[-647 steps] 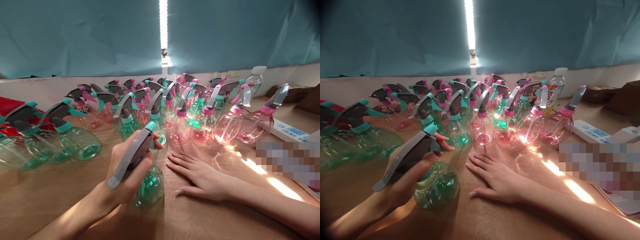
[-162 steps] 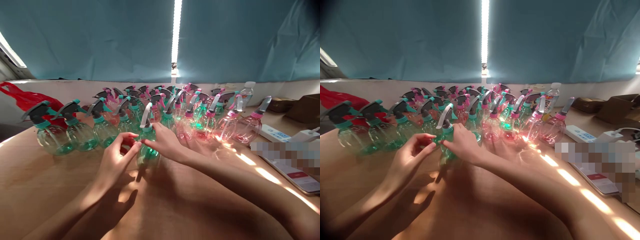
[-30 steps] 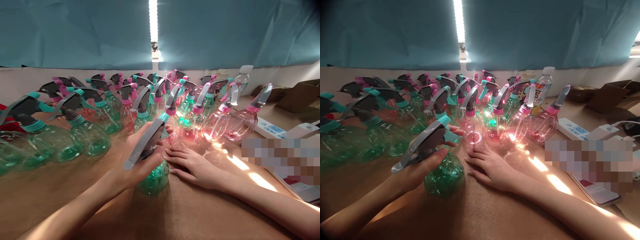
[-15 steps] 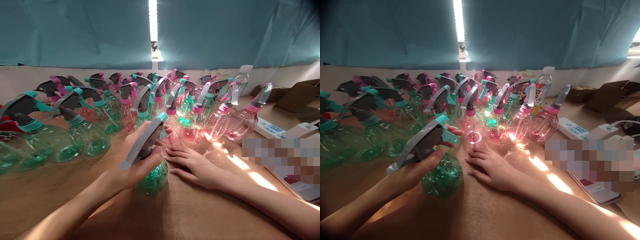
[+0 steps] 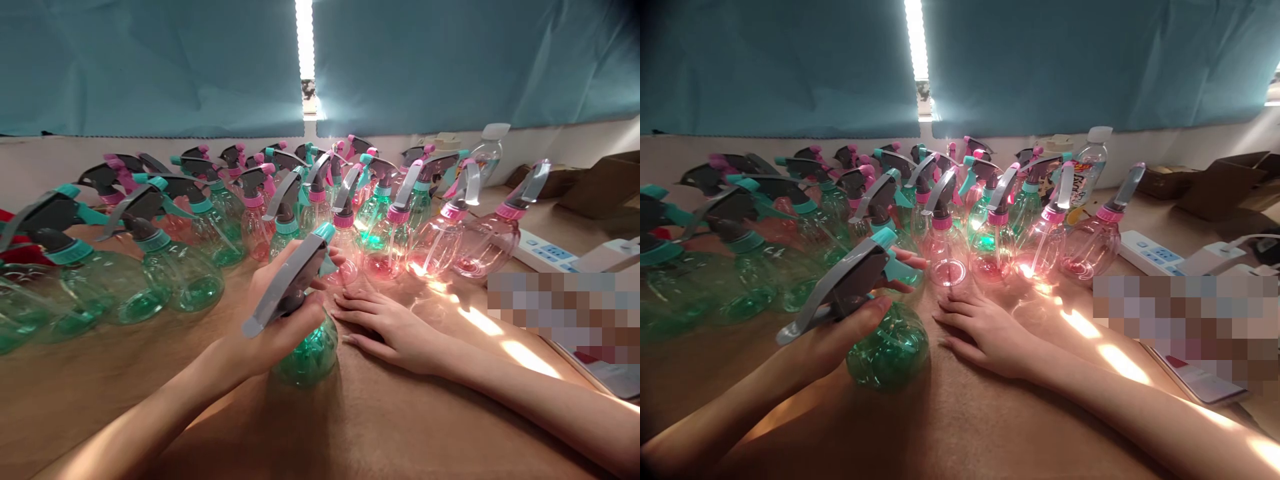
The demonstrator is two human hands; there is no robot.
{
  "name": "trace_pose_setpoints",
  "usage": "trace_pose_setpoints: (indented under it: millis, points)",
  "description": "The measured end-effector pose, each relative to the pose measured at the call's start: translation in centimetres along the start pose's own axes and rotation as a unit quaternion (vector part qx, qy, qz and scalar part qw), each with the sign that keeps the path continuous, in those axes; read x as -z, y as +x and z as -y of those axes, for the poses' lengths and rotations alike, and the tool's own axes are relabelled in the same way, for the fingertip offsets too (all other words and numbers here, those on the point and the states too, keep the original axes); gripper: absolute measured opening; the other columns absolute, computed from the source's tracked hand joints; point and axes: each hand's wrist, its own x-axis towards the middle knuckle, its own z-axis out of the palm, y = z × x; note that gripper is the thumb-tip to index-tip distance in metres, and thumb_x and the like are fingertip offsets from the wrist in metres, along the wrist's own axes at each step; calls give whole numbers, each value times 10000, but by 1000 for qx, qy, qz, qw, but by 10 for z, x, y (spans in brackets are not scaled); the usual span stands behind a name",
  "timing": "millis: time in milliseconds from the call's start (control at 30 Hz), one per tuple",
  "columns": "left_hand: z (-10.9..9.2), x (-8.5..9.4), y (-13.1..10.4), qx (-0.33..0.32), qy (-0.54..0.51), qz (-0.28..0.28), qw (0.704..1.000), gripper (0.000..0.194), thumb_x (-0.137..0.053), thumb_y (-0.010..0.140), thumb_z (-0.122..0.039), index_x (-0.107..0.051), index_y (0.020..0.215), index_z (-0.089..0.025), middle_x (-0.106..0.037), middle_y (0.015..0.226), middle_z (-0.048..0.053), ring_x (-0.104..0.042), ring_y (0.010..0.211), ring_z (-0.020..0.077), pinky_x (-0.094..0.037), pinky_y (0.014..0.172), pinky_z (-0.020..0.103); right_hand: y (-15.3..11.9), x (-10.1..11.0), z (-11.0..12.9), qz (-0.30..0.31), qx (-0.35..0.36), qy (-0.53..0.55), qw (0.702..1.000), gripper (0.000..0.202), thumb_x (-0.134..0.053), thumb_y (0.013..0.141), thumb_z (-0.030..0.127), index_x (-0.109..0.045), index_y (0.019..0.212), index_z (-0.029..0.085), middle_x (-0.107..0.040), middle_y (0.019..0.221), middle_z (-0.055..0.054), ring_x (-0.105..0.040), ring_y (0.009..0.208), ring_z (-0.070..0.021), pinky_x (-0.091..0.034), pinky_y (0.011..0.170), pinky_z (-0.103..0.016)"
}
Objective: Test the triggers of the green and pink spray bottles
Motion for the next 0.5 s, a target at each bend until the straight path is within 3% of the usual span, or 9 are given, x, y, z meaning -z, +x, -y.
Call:
trace_pose_setpoints:
  millis: [267,367,500]
  points:
    - [3,0,1,-6,-6,1,1000,382,-530,805,-193,-586,1180,-229,-721,1121,61,-718,860,214,-588,758,331,0,1,1,0,4,-7,1000,414,-499,1000,356,-578,1370,185,-588,1405,-104,-466,1365,-273,-393,1138,-500]
    - [2,-1,1,-7,-11,0,1000,333,-526,798,-178,-601,1119,-223,-718,1018,46,-709,858,210,-580,753,326,0,1,2,0,1,-7,1000,414,-497,1001,351,-572,1377,195,-588,1406,-103,-475,1358,-274,-404,1128,-501]
    - [-2,-2,-1,13,0,-24,1000,225,-523,784,-191,-602,994,-208,-640,802,9,-631,670,168,-563,667,327,0,1,2,-1,-2,-5,1000,416,-504,996,351,-576,1373,192,-588,1405,-110,-481,1352,-279,-409,1121,-506]
